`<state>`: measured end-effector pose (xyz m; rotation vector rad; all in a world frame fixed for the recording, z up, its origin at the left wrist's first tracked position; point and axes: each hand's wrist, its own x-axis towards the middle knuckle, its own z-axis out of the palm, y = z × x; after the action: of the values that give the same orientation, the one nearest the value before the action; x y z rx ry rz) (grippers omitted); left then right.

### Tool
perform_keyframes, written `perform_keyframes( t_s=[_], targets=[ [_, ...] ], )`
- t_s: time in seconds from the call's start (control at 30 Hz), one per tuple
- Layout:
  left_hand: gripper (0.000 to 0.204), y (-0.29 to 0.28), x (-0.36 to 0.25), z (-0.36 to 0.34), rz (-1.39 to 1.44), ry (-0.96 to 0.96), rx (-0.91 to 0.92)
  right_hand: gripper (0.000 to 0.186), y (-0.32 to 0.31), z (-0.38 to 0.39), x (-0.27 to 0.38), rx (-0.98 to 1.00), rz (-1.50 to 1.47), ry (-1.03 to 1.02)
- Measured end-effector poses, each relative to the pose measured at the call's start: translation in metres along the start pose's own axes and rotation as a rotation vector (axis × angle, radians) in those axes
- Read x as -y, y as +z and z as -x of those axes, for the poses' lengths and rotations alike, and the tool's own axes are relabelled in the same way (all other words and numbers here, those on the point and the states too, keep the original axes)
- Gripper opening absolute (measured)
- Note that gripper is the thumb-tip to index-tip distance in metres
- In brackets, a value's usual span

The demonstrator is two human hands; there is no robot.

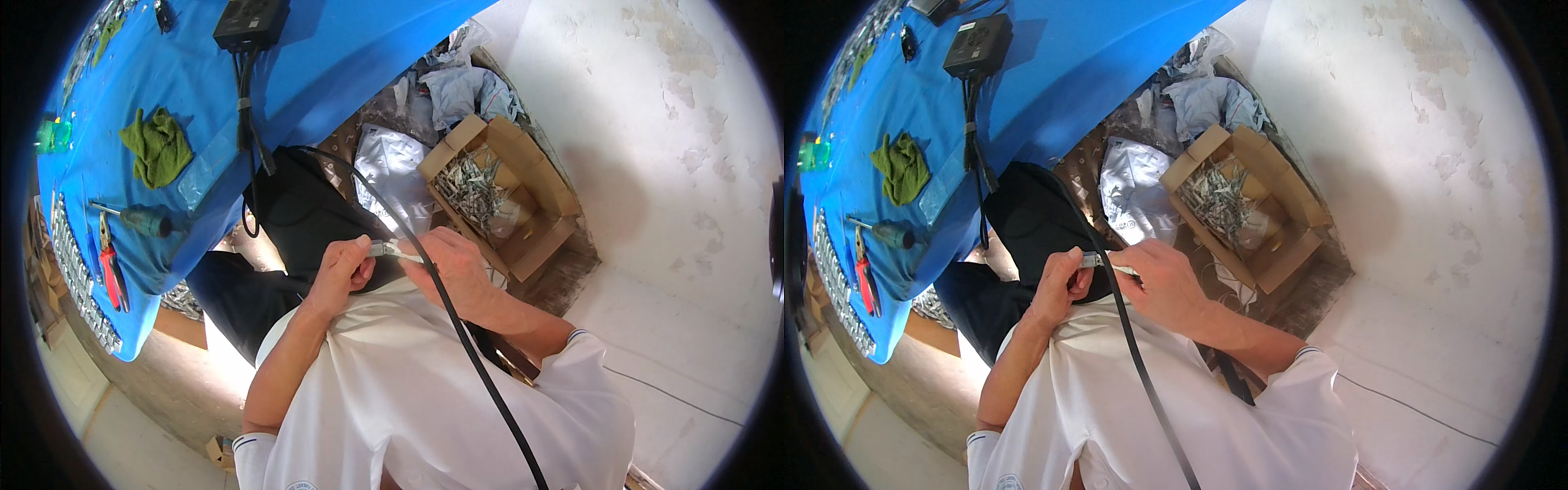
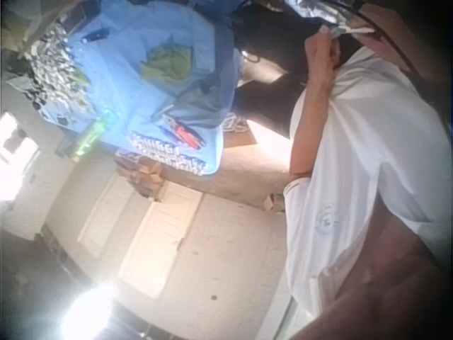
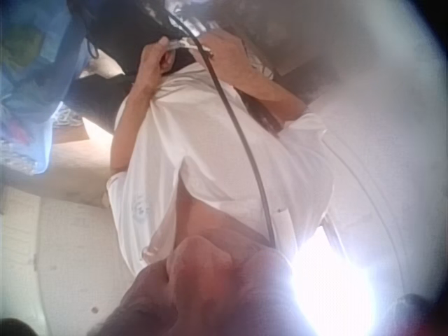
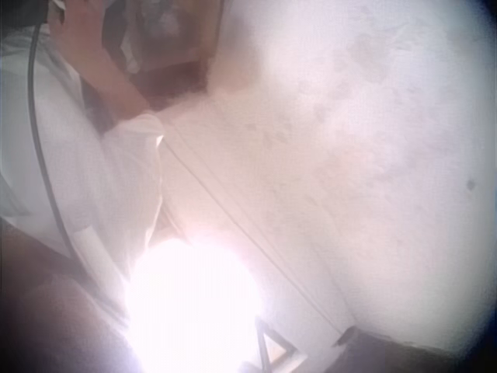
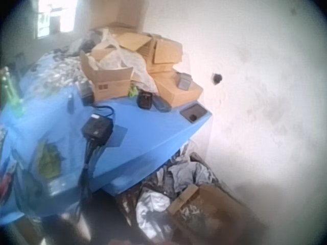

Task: The person sits on the floor and uses a soldering iron to work on small electronic components held in their hands. They repeatedly apply the hot iron to the components, then set the tool down on a blue mat. The person also handles a small white plastic piece and places it into a cardboard box.

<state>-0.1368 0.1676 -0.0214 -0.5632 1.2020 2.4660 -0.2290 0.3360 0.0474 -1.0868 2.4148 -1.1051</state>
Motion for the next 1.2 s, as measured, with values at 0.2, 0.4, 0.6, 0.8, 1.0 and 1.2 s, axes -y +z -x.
perform_keyframes(
  t_s=[0.2, 0.4, 0.6, 0.8, 1.0, 1.2],
  targets=[
    [0.052, -0.001, 0.0, 0.001, 0.028, -0.03, 0.057, 0.021, 0.001, -0.001, 0.004, -0.021, -0.047, 0.084],
    [0.053, 0.004, -0.003, 0.003, -0.002, -0.063, 0.06, 0.016, 0.006, 0.001, 0.005, -0.04, 0.043, 0.16],
    [0.051, 0.005, -0.001, 0.002, -0.043, -0.067, 0.082, 0.012, 0.019, 0.002, 0.004, -0.171, 0.09, 0.145],
    [0.048, 0.012, 0.0, 0.002, -0.048, -0.061, 0.134, 0.02, 0.04, 0.006, -0.009, -0.325, 0.058, 0.071],
    [0.048, 0.005, 0.002, 0.002, 0.109, -0.084, 0.169, 0.027, 0.046, 0.011, -0.023, -0.398, 0.099, -0.142],
    [0.051, 0.007, 0.0, 0.0, 0.041, -0.114, 0.137, 0.027, 0.041, 0.01, -0.029, -0.379, 0.125, -0.286]
  ],
)
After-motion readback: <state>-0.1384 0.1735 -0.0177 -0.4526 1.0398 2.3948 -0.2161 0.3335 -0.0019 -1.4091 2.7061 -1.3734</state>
